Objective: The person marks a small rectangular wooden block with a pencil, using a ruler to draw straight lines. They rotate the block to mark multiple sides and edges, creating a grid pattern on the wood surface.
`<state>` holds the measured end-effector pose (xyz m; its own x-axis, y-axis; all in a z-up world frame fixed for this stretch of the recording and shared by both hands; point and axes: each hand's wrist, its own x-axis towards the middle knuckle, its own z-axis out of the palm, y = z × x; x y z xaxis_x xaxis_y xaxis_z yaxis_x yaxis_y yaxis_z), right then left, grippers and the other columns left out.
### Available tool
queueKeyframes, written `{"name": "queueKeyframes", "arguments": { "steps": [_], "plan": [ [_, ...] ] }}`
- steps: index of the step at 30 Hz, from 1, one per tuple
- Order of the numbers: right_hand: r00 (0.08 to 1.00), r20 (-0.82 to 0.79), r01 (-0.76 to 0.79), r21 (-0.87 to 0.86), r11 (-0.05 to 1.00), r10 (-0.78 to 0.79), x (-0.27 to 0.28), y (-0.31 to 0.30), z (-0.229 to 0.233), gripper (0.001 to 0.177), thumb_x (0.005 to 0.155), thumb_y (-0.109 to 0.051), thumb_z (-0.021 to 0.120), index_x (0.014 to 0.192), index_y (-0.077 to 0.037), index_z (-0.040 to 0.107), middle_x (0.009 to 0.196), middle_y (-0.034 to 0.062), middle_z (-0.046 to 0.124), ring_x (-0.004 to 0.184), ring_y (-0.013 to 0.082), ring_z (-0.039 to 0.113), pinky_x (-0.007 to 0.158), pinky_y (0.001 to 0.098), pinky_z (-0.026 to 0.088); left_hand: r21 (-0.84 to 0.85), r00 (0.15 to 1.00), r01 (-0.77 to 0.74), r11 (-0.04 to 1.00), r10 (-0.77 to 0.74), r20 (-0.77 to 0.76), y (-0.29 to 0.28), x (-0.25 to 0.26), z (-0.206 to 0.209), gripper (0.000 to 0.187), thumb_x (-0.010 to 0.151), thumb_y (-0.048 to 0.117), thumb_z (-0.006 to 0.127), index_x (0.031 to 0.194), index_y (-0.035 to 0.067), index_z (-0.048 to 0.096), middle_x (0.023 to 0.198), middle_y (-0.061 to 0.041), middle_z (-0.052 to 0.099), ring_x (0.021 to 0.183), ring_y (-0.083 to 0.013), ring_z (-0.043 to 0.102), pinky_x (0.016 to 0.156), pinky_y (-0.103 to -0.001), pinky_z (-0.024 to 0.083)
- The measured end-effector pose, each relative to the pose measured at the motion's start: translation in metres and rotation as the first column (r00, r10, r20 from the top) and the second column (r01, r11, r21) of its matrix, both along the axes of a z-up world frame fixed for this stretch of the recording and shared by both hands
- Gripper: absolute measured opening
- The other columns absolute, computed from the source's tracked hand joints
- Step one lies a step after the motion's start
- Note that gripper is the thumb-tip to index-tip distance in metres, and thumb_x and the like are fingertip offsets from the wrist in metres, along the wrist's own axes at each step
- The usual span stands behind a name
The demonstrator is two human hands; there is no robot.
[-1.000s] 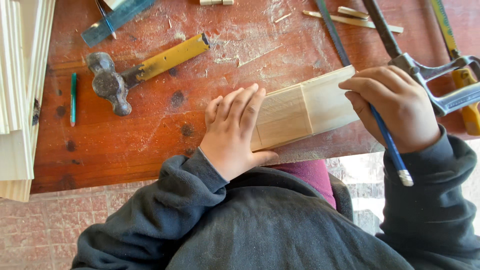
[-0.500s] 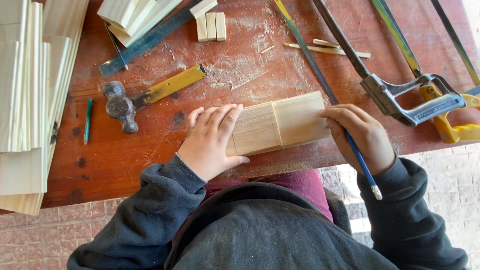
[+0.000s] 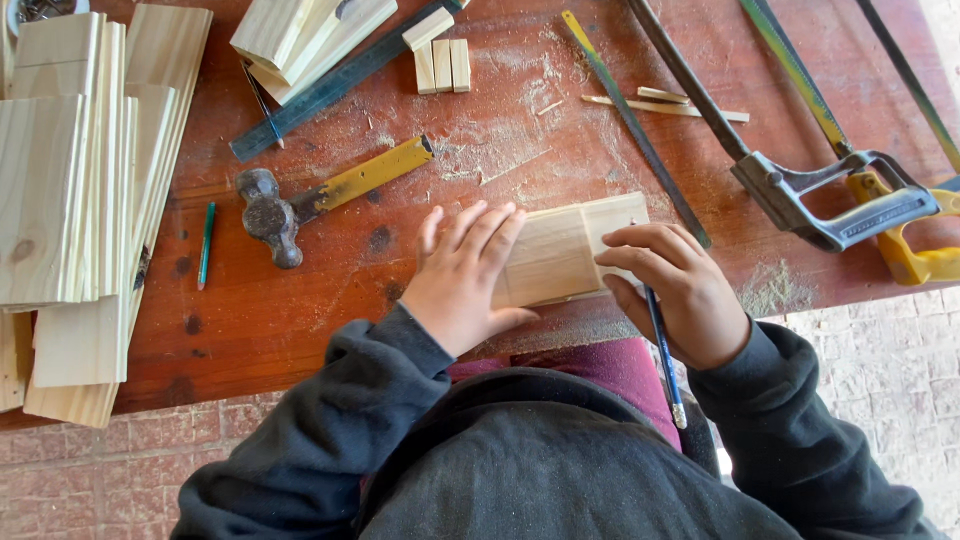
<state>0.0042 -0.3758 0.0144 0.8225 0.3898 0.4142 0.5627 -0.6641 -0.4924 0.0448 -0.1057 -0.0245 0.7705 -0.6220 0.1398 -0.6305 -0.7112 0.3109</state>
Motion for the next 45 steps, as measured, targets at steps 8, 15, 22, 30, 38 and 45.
{"name": "queueKeyframes", "arguments": {
  "steps": [8,15,22,30,38,45],
  "plan": [
    [0.987,0.141,-0.064,-0.049,0.997,0.071,0.005,0.009,-0.017,0.017,0.095,-0.017,0.07,0.109,-0.009,0.074,0.116,0.0142,0.068,0.11,0.0401,0.066,0.09,0.0521,0.051,-0.089,1.0,-0.003,0.996,0.003,0.009,0.026,0.049,0.025,0.093,0.09,0.071,0.052,0.16,0.013,0.033,0.158,-0.015,0.044,0.144,-0.0378,0.042,0.116,-0.067,0.018],
    [0.993,0.111,-0.049,0.047,0.998,0.044,0.005,0.01,-0.001,0.013,0.097,-0.001,0.062,0.105,-0.008,0.071,0.117,0.0144,0.068,0.103,0.0324,0.067,0.1,0.0473,0.053,0.076,0.936,-0.311,0.947,0.319,-0.149,0.119,0.144,0.061,0.048,0.108,0.037,0.049,0.143,0.004,0.055,0.151,-0.021,0.052,0.136,-0.0387,0.046,0.112,-0.06,0.029],
    [0.993,0.105,-0.056,0.063,0.996,0.049,0.015,0.018,-0.005,0.014,0.096,-0.002,0.06,0.103,-0.009,0.071,0.116,0.0131,0.068,0.1,0.0327,0.066,0.099,0.0463,0.053,0.016,0.939,-0.321,0.947,0.316,0.133,0.163,0.197,0.003,0.023,0.099,0.023,0.073,0.114,0.005,0.075,0.112,-0.015,0.07,0.099,-0.0371,0.063,0.087,-0.05,0.052],
    [0.994,0.095,-0.058,0.049,0.997,0.053,0.024,0.027,-0.011,0.012,0.094,-0.008,0.062,0.101,-0.011,0.071,0.116,0.0117,0.069,0.101,0.0318,0.067,0.1,0.0442,0.054,0.303,0.871,-0.384,0.872,0.233,0.433,0.154,0.209,-0.016,0.029,0.077,0.045,0.082,0.091,0.021,0.075,0.099,-0.002,0.067,0.092,-0.0273,0.063,0.076,-0.046,0.044],
    [0.993,0.112,-0.05,0.054,0.997,0.043,0.021,0.028,-0.014,0.013,0.093,-0.005,0.063,0.1,-0.011,0.072,0.115,0.0102,0.069,0.099,0.0309,0.067,0.098,0.0429,0.054,0.28,0.83,-0.42,0.863,0.241,0.504,0.156,0.215,-0.01,0.009,0.087,0.018,0.068,0.085,0.015,0.076,0.09,-0.006,0.069,0.064,-0.0257,0.064,0.062,-0.042,0.049],
    [0.991,0.124,-0.052,0.065,0.997,0.043,0.015,0.024,-0.015,0.012,0.093,-0.006,0.063,0.101,-0.011,0.071,0.115,0.0095,0.069,0.098,0.0303,0.067,0.097,0.0425,0.054,-0.043,0.775,-0.302,0.952,0.271,0.571,0.16,0.182,0.029,0.005,0.09,0.012,0.073,0.087,0.013,0.069,0.095,-0.002,0.063,0.069,-0.0244,0.062,0.061,-0.039,0.053]
  ]
}}
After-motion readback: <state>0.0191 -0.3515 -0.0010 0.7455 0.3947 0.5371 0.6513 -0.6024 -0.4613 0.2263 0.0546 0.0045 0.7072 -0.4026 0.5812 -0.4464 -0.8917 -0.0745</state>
